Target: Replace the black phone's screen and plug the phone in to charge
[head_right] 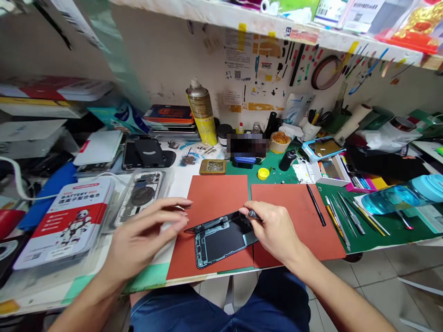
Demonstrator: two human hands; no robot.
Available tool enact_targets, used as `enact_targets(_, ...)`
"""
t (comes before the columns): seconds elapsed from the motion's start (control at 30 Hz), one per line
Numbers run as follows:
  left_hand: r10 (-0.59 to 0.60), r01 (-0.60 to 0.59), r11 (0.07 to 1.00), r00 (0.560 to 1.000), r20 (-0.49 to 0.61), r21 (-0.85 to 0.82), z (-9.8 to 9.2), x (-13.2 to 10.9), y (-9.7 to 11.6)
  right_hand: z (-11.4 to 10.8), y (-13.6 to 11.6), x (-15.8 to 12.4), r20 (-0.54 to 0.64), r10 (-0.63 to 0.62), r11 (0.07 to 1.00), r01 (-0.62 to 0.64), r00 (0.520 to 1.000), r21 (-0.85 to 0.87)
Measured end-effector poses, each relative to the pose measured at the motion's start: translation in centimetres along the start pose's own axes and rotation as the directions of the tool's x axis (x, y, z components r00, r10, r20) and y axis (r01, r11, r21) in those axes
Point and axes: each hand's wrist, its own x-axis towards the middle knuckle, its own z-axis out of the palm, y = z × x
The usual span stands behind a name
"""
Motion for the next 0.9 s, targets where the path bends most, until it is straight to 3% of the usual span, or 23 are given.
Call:
enact_targets(0.1, 0.014, -0.028, 0.993, 0.992, 0.125, 0.116, 1.2, 4.4, -0.7, 0.1, 0.4, -0.4, 0.001, -0.03, 0.999, 0.03, 1.0, -0.025)
enact_targets(0.2, 0.058, -0.113, 0.977, 0.957, 0.285, 0.182, 4.7, 8.5, -2.1, 0.4, 0.7, -0.8, 0.009, -0.047, 0.998, 0.048, 0.999, -0.044)
enact_targets(0.33, 0.088, -0.199, 0.953, 0.902, 0.422, 0.227, 8.9, 11.3, -3.6, 0.6, 0.8, -1.1, 0.025, -0.078, 0.994, 0.079, 0.997, -0.072)
enact_targets(0.63, 0.191, -0.353, 0.919, 0.784, 0.59, 0.172, 13.5, 13.2, -4.3, 0.9, 1.1, -1.5, 0.032, -0.121, 0.981, 0.124, 0.992, -0.15)
enact_targets(0.9, 0.201, -0.353, 0.925, 0.766, 0.611, 0.138, 14.5, 13.0, -4.7, 0.9, 1.0, -1.5, 0.035, -0.118, 0.979, 0.122, 0.992, -0.163)
